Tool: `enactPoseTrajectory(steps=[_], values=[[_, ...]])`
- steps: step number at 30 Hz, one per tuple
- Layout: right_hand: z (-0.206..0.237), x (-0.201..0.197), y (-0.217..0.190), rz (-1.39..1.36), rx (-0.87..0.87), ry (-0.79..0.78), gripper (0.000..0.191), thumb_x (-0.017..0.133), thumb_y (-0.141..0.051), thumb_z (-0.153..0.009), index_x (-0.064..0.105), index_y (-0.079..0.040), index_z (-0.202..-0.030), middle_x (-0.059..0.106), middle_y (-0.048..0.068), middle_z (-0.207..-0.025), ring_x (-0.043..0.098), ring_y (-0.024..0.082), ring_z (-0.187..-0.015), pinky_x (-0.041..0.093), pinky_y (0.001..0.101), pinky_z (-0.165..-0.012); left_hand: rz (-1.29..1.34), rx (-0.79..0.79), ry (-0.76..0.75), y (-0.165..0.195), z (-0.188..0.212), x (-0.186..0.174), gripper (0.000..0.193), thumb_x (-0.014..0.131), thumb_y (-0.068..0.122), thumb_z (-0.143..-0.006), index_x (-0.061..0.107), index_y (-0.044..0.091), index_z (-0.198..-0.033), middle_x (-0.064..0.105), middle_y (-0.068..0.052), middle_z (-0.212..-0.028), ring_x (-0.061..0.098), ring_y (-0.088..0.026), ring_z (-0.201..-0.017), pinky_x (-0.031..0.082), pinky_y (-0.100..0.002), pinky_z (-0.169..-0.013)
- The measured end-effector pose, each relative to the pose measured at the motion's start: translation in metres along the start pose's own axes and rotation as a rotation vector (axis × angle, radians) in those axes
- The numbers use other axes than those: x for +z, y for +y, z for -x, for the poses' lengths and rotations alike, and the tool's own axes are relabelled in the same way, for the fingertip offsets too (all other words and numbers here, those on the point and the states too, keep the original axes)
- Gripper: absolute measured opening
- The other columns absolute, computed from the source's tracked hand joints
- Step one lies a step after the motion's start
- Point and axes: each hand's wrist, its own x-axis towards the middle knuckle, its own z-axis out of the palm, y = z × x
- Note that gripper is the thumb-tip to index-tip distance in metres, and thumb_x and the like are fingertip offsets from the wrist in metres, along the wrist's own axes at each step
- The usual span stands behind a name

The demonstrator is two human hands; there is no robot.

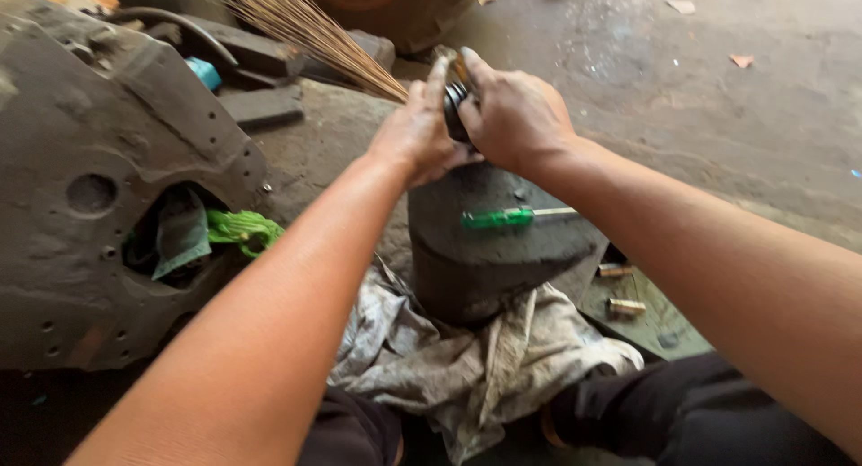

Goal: The person uses a small metal scraper to clean the surface of a cylindrical mechanical part held on a metal stand. They repeatedly scrape and rotate the part to remove residue from its exterior.

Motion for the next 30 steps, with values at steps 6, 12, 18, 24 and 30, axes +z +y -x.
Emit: enactPoseTrajectory(steps=[6,12,18,24,30], values=[[-0.008,0.009,0.009,0.000,-0.084,-0.014,0.067,0.056,-0.027,-0.092,0.045,0.000,-0.152,0.071,0.028,-0.105,0.068,0.047,-0.092,0.051,0.0553,-0.082,0.036,-0.013,0.010,0.006,0.002,-0.003,0.132,0.092,0.047,-0.067,0.004,0.019,-0.163,0.043,-0.018,-0.150,0.053,-0.041,-0.131,0.046,-0.046,-0.107],[-0.005,0.009,0.010,-0.032,0.010,-0.026,0.064,0.056,-0.028,-0.092,0.047,-0.008,-0.152,0.072,0.027,-0.104,0.068,0.047,-0.093,0.052,0.0548,-0.084,0.072,0.051,0.008,-0.001,0.001,-0.002,0.132,0.093,0.045,-0.065,0.008,0.016,-0.161,0.044,-0.017,-0.152,0.054,-0.040,-0.131,0.045,-0.045,-0.108],[-0.003,0.005,0.008,0.017,0.100,-0.123,0.065,0.057,-0.030,-0.090,0.047,-0.013,-0.151,0.073,0.025,-0.090,0.070,0.046,-0.083,0.054,0.0555,-0.079,0.041,0.089,0.036,0.003,0.005,0.004,0.128,0.091,0.045,-0.065,0.013,0.012,-0.162,0.049,-0.020,-0.145,0.059,-0.039,-0.126,0.050,-0.044,-0.105],[0.002,0.001,0.001,0.123,0.086,-0.173,0.064,0.053,-0.030,-0.093,0.044,-0.012,-0.153,0.074,0.023,-0.089,0.072,0.043,-0.082,0.056,0.0539,-0.079,0.054,0.096,0.031,0.003,0.010,0.002,0.130,0.091,0.045,-0.064,0.012,0.012,-0.161,0.049,-0.018,-0.145,0.059,-0.040,-0.122,0.051,-0.046,-0.100],[0.007,-0.004,-0.002,0.047,0.122,-0.183,0.065,0.054,-0.029,-0.090,0.044,-0.014,-0.152,0.074,0.022,-0.088,0.072,0.042,-0.084,0.055,0.0540,-0.080,0.022,0.092,0.037,0.008,0.016,0.000,0.130,0.090,0.042,-0.066,0.009,0.007,-0.161,0.044,-0.020,-0.149,0.058,-0.040,-0.124,0.050,-0.045,-0.102]])
